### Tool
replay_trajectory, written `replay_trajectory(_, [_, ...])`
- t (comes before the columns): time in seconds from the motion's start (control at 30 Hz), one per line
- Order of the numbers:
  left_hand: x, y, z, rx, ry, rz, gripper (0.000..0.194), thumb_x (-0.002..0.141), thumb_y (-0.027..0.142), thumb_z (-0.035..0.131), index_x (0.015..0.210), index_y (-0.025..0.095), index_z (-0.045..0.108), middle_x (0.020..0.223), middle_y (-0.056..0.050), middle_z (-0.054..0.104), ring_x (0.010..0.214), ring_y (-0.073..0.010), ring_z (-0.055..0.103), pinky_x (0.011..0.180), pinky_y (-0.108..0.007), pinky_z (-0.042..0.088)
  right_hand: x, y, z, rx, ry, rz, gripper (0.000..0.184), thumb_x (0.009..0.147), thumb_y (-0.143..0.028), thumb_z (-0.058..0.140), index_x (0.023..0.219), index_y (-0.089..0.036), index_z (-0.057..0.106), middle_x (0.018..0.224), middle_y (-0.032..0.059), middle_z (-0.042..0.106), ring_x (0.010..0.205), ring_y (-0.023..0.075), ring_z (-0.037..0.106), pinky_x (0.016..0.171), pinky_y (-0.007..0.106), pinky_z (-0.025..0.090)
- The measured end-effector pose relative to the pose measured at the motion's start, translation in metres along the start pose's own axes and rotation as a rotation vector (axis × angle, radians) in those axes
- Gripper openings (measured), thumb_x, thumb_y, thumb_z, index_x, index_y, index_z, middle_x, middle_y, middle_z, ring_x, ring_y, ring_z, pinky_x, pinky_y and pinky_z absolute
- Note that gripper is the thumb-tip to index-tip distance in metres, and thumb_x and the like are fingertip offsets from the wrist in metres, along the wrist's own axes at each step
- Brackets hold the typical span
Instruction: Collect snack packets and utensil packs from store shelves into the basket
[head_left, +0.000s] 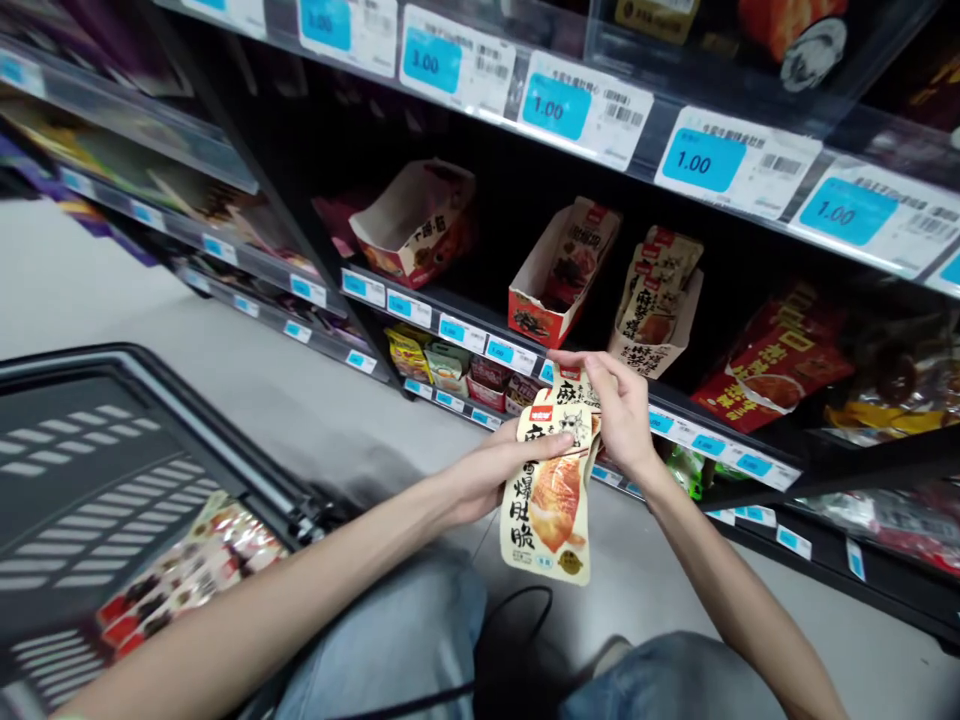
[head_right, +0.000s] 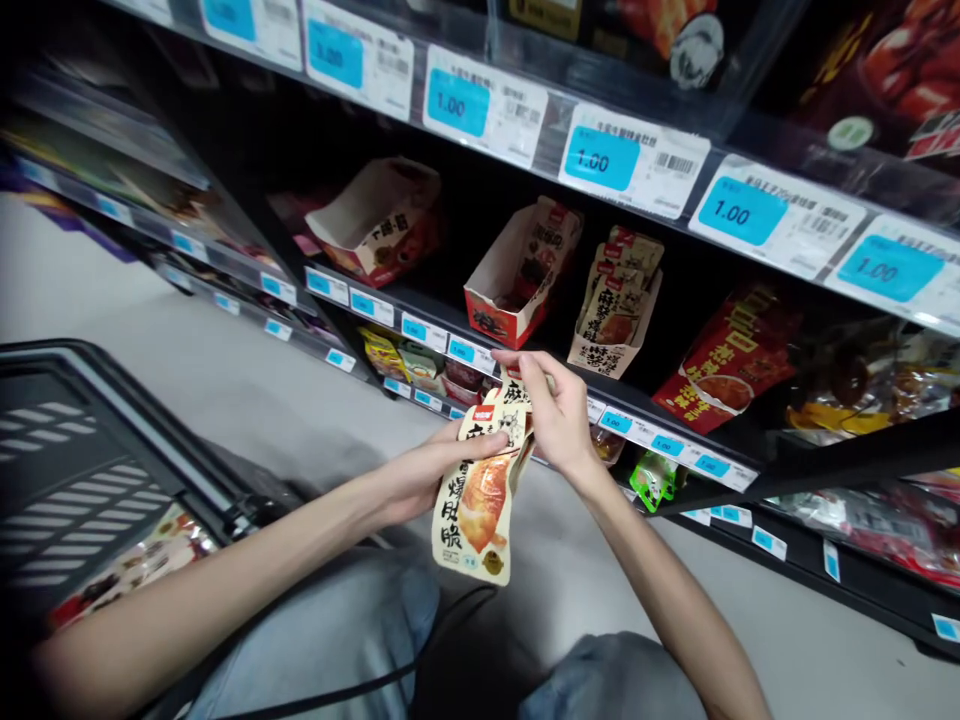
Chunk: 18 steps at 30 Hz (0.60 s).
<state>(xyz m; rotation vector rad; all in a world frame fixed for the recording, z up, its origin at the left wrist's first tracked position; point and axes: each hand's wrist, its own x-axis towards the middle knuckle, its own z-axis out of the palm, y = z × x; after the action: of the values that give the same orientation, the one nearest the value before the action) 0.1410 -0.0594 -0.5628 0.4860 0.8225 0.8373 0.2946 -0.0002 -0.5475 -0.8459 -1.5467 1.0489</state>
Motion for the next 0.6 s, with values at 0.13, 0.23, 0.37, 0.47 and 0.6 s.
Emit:
replay_trajectory(0.13, [0.007, 0.0, -0.002, 0.023, 0.059, 0.017, 0.053, 0.064, 0.037, 0.096, 0.104, 0.017, 0.068, 0.083, -0.004, 0.077, 0.067, -0.0156, 0.07, 0.067, -0.027, 0.058, -0.003, 0.002, -0.002, -0.2, -0.037, -0.022, 0.041, 0.105, -0.052, 0.047, 0.112, -0.026, 0.078, 0.117, 0.0032, 0.078, 0.109, 0.023, 0.073, 0.102, 0.042, 0.055])
replay_trajectory(0.23, [0.01, 0.001, -0.007, 0.04, 0.037, 0.045, 0.05, 0.067, 0.039, 0.094, 0.104, 0.018, 0.068, 0.085, -0.003, 0.077, 0.072, -0.0163, 0.072, 0.067, -0.026, 0.057, -0.004, -0.004, -0.007, -0.377, -0.185, -0.17, 0.041, 0.109, -0.046, 0.039, 0.117, -0.028, 0.074, 0.121, 0.0013, 0.077, 0.112, 0.0216, 0.073, 0.123, 0.052, 0.035])
replay_trajectory(0.37, [0.01, 0.005, -0.012, 0.097, -0.051, 0.064, 0.048, 0.07, 0.039, 0.093, 0.105, 0.017, 0.069, 0.087, -0.004, 0.077, 0.078, -0.0181, 0.073, 0.071, -0.026, 0.057, -0.005, -0.009, -0.01, -0.5, -0.312, -0.406, 0.035, 0.109, -0.037, 0.039, 0.12, -0.026, 0.069, 0.127, 0.0022, 0.075, 0.112, 0.0206, 0.073, 0.128, 0.055, 0.023])
replay_trajectory(0.47, [0.011, 0.008, -0.012, 0.125, -0.037, 0.111, 0.051, 0.071, 0.04, 0.092, 0.11, 0.017, 0.068, 0.093, -0.006, 0.078, 0.082, -0.0195, 0.074, 0.075, -0.028, 0.057, -0.007, -0.007, -0.007, -0.54, -0.185, -0.416, 0.03, 0.108, -0.035, 0.043, 0.12, -0.025, 0.068, 0.129, 0.0045, 0.074, 0.117, 0.0208, 0.071, 0.121, 0.05, 0.037])
replay_trajectory(0.6, [0.017, 0.006, -0.015, 0.146, 0.074, 0.209, 0.054, 0.073, 0.045, 0.09, 0.113, 0.017, 0.067, 0.09, -0.005, 0.077, 0.077, -0.0192, 0.073, 0.073, -0.029, 0.057, -0.007, -0.003, -0.001, -0.594, -0.165, -0.306, 0.034, 0.107, -0.036, 0.044, 0.133, -0.025, 0.062, 0.139, 0.007, 0.068, 0.137, 0.0245, 0.057, 0.118, 0.05, 0.04])
